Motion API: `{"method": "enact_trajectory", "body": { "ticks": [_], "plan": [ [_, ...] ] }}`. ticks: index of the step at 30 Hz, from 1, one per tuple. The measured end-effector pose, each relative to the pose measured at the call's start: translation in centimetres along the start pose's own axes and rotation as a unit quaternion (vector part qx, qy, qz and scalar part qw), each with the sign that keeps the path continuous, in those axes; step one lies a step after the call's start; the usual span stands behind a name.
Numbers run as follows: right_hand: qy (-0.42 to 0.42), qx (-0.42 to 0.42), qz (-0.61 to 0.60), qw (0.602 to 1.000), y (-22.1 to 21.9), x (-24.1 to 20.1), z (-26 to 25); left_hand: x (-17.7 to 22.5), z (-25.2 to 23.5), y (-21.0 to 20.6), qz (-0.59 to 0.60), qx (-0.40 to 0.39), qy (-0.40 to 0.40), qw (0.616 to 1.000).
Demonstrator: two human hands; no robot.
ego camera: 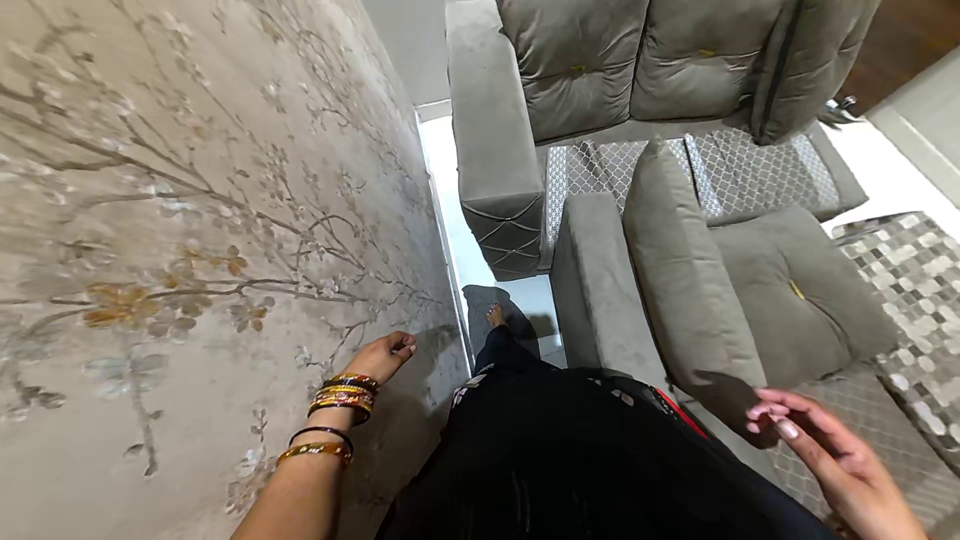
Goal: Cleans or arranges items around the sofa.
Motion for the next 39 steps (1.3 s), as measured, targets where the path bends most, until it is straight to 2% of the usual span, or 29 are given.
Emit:
{"method": "enact_trajectory", "body": {
  "ticks": [3, 6, 12, 18, 25, 31, 39],
  "plan": [
    [-0.012, 0.021, -0.022, 0.999, 0.5, 0.4, 1.2, 0.5, 0.2, 0.1, -0.002, -0.032, 0.012, 0.999],
    [-0.010, 0.019, -0.015, 1.000, 0.5, 0.5, 0.4, 0.4, 0.1, -0.3, -0.006, -0.042, 0.010, 0.999],
    [0.047, 0.005, 0.013, 0.999, -1.0, -0.3, -2.3, -0.3, -0.2, -0.6, 0.004, -0.027, 0.008, 1.000],
    [0.001, -0.013, 0.006, 1.000, -1.8, 0.3, -0.3, -1.5, -0.9, -1.1, 0.012, -0.006, -0.002, 1.000],
    [-0.022, -0.019, 0.005, 1.000, -1.5, 0.0, 1.0, -0.9, -0.2, -1.0, 0.005, 0.010, 0.000, 1.000],
    [-0.002, -0.046, 0.038, 0.998, -1.7, 0.3, -1.5, -0.5, -0.4, -0.8, -0.029, -0.025, 0.004, 0.999],
    [0.001, -0.077, 0.076, 0.994, -3.7, 0.7, -3.0, -1.3, -1.1, -1.5, -0.015, -0.010, -0.015, 1.000]
  ]
}}
Point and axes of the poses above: each hand's wrist, its own z-axis away from the middle knuckle, its own y-axis out of the back of the hand, x = y × z, the point moved 1 cm from there along -z, towards the middle knuckle, and after that the axes turned 6 degrees about -y, right-handed, at the moved point
